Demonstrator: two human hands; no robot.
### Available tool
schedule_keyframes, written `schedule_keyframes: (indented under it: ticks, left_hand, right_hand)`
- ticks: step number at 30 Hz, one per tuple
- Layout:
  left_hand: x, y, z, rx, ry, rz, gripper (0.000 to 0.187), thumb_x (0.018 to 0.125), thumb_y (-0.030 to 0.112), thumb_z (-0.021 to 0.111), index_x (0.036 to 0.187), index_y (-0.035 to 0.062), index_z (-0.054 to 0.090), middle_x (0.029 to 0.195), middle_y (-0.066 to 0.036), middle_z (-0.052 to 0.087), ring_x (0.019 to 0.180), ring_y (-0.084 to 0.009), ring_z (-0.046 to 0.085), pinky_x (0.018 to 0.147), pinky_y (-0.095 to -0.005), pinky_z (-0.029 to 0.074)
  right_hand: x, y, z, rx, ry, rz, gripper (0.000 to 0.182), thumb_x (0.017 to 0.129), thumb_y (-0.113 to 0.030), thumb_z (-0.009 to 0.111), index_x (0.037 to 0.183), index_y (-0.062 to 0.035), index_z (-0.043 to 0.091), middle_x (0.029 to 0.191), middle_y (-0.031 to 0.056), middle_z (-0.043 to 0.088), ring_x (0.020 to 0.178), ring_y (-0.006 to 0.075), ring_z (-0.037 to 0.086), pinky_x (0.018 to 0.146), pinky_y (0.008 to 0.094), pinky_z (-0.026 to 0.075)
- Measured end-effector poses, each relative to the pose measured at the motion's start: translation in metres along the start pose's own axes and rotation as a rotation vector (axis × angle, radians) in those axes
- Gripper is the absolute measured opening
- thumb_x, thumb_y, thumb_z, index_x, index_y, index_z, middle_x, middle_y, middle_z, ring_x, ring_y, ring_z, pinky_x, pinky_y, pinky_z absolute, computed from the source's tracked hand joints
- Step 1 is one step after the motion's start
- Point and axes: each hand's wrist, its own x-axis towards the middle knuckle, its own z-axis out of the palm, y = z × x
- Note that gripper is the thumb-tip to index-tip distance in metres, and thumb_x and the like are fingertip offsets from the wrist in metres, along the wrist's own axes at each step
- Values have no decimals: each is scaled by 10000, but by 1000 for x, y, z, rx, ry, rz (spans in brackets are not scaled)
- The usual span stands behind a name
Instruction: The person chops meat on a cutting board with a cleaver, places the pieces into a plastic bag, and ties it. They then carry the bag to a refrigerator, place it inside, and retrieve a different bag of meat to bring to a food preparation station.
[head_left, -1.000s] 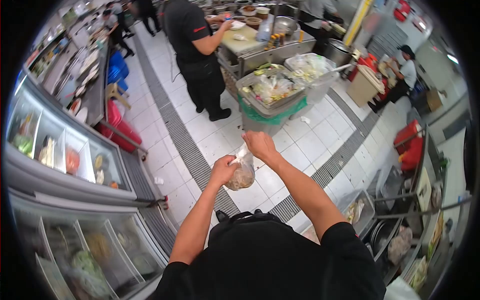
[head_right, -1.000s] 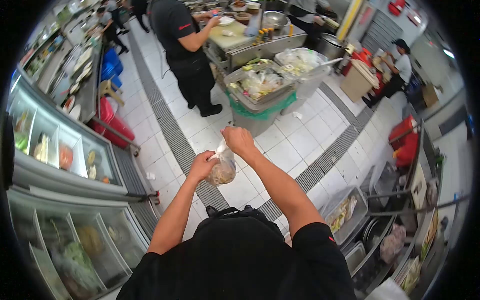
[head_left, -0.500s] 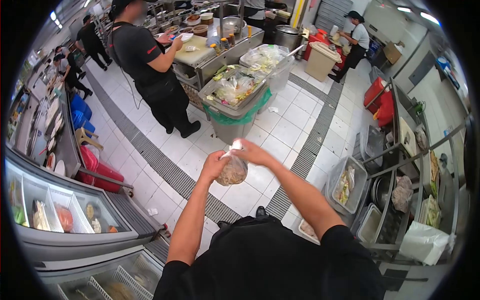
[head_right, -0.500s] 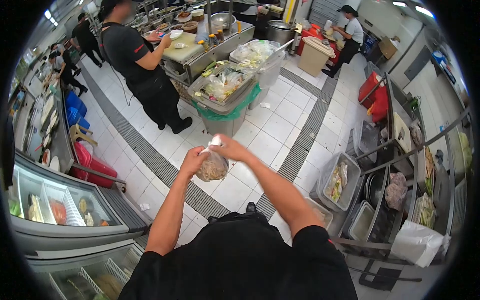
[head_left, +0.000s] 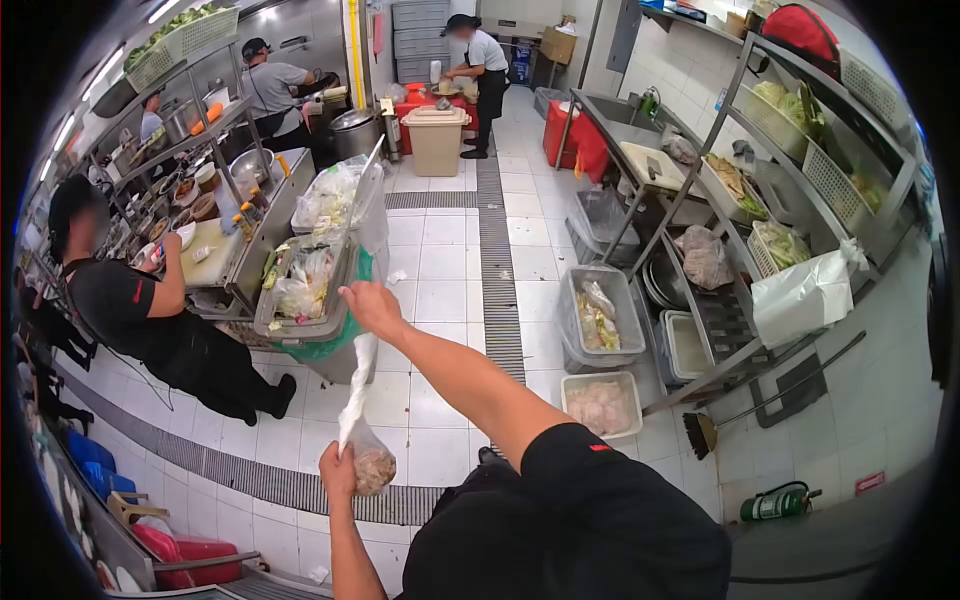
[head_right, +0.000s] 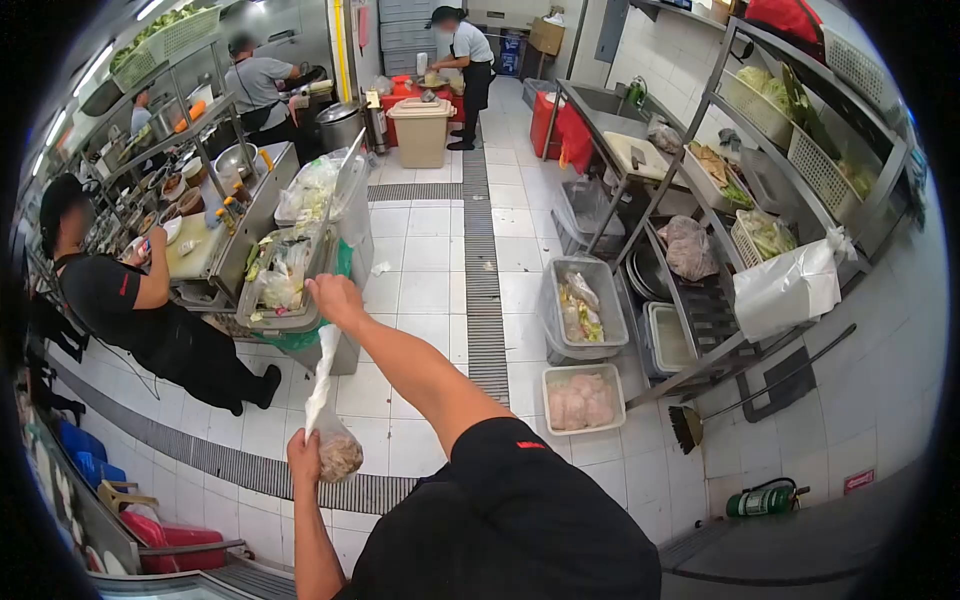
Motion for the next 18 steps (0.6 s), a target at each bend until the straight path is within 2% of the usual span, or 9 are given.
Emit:
schedule_keyframes:
  ticks: [2,5,8,9,10,12,15,16,18]
  left_hand:
    - [23,-39,13,-109,38,117,158,871,122,568,898,-19,635,751,-110,611,796,-216,596,743,-342,467]
    - [36,-57,2,-119,99,285,171,890,121,563,942,-13,655,794,-86,655,798,-174,602,752,-315,477]
    - [36,-41,-8,-184,133,90,169,879,132,594,953,1,671,785,-53,642,789,-135,584,713,-298,470]
    - [37,-45,-19,-204,175,15,166,877,136,606,951,6,678,790,-33,641,774,-122,575,696,-287,466]
    - [36,-46,-33,-383,177,-31,165,877,139,617,958,11,682,801,-13,638,761,-107,565,678,-278,460]
    - [42,-49,-56,-668,148,-68,187,882,135,640,1026,18,665,874,-6,651,789,-105,583,712,-275,475]
    - [64,-47,-78,-856,55,-13,275,870,98,663,1127,14,619,986,-35,664,876,-132,619,804,-291,496]
    - [73,-47,-88,-925,-62,27,332,852,70,674,1168,7,593,1035,-50,661,922,-148,627,845,-301,498]
    - [80,-48,-111,-946,14,-14,374,841,45,676,1197,6,572,1072,-61,649,964,-156,620,875,-310,493]
  right_hand:
    - [-4,-15,12,118,14,21,406,947,-356,511,773,-23,667,754,209,667,759,392,663,723,480,520]
    - [-18,-88,33,512,-354,102,454,940,-398,537,740,-4,640,737,193,650,726,323,663,685,432,514]
    - [-32,-92,71,742,-297,-180,366,942,-378,564,952,-29,674,914,130,683,842,240,646,780,355,501]
    - [-34,-77,77,745,-296,-26,341,951,-332,564,1078,-27,651,1010,119,689,953,233,639,847,336,485]
    - [-26,-30,107,461,-129,-276,339,966,-297,544,1115,-8,637,1069,113,677,987,207,624,869,324,478]
    - [-54,-14,85,759,-550,104,357,941,-183,547,1252,-10,579,1160,101,651,1049,197,601,900,349,486]
    - [-106,-3,150,633,-936,-135,527,878,-210,666,1351,-31,519,1238,108,624,1179,194,545,975,319,441]
    - [-117,-30,154,575,-1045,-231,474,887,-160,663,1327,-34,538,1222,72,617,1136,158,543,945,314,456]
    - [-124,-60,184,608,-931,-64,277,881,-183,669,1099,-23,607,997,36,632,924,118,564,821,288,469]
